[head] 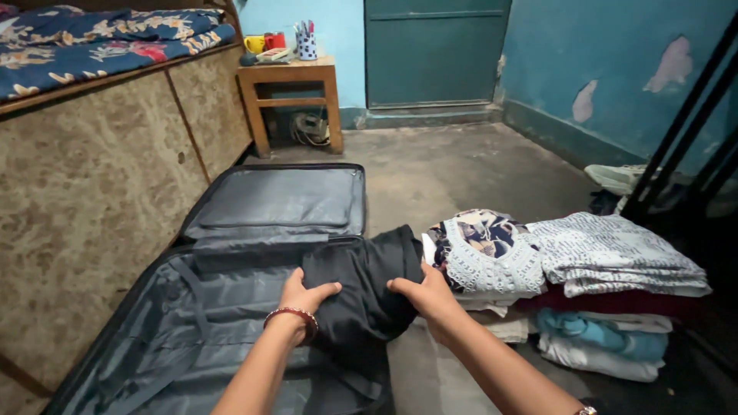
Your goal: The person folds and places various clothing items into an open suitcase. They handle shirts, pants, and other garments, arranging them neatly inside the suitcase compartments.
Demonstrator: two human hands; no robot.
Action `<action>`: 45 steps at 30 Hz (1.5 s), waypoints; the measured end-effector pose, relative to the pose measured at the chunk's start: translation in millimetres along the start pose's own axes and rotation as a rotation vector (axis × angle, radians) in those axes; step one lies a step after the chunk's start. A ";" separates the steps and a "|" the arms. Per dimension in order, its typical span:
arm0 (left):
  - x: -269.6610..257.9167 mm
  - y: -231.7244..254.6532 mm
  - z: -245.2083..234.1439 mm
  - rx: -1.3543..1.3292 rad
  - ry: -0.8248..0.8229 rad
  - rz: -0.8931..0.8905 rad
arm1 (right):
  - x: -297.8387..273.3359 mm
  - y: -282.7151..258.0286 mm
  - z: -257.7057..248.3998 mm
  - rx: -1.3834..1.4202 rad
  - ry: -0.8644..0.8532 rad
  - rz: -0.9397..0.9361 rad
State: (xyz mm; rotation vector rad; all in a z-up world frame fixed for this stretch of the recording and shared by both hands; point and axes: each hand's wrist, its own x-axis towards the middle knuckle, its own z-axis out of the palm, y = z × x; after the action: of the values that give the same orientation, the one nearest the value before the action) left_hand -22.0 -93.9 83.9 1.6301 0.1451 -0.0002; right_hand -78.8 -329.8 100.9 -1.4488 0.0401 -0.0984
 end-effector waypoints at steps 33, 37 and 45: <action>-18.8 -70.6 -2.8 -0.220 -0.384 -0.543 | -13.3 51.1 -11.8 -0.223 -0.059 0.203; -25.2 -36.9 -0.4 -0.143 -0.334 -0.382 | -10.1 41.4 -18.5 -0.257 -0.102 0.029; -3.9 32.4 47.2 -0.227 -0.396 0.034 | 30.6 -16.8 -59.7 -0.344 -0.106 -0.522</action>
State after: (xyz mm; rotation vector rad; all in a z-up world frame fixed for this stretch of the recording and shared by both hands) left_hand -18.6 -143.1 113.4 1.3767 -0.1812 -0.2696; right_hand -54.3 -393.6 111.2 -1.7772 -0.4284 -0.4594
